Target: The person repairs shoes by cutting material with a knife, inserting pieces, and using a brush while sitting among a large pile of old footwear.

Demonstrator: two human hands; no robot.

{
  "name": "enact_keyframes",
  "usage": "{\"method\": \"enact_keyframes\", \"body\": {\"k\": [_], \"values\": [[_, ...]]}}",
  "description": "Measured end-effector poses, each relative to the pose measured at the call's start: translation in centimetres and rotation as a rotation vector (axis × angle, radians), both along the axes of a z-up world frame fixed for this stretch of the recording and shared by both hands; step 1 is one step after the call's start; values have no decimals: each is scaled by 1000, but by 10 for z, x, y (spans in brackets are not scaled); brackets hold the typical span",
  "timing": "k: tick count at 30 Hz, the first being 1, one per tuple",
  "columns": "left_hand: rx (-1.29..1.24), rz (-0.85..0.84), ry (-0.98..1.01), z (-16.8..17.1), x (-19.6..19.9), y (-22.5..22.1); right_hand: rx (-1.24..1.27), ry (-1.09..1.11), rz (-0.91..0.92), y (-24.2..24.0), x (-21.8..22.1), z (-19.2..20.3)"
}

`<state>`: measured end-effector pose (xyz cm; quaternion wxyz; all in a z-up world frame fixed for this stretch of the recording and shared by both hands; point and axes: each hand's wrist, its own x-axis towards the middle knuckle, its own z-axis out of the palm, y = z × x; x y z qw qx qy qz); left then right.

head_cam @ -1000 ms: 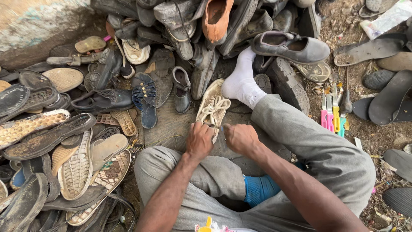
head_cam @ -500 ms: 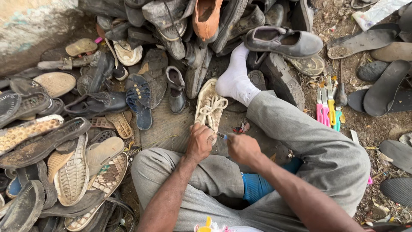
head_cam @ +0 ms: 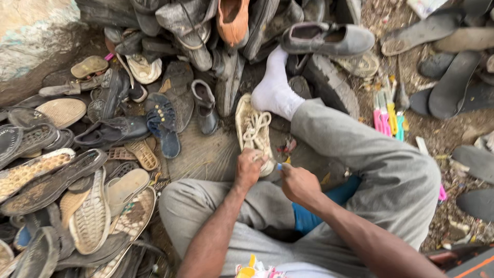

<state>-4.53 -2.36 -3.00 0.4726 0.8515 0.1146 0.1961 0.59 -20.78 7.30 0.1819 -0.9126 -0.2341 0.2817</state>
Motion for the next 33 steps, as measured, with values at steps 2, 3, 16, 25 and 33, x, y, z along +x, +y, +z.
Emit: {"method": "enact_keyframes", "body": {"k": [2,3,16,25,33], "values": [[-148,54,147,3,-1,-7,15,38,-59,-18,-17,4],[-296,118,276,4,5,-13,30,59,-107,-26,-18,3],[-724,165,57,15,17,-48,51,38,-223,-39,-44,-12],[-1194,226,90,32,25,-64,173,-3,-213,-39,-48,-31],[-1369,113,-211,-2,34,-67,105,-123,-308,-19,-24,-56]]}}
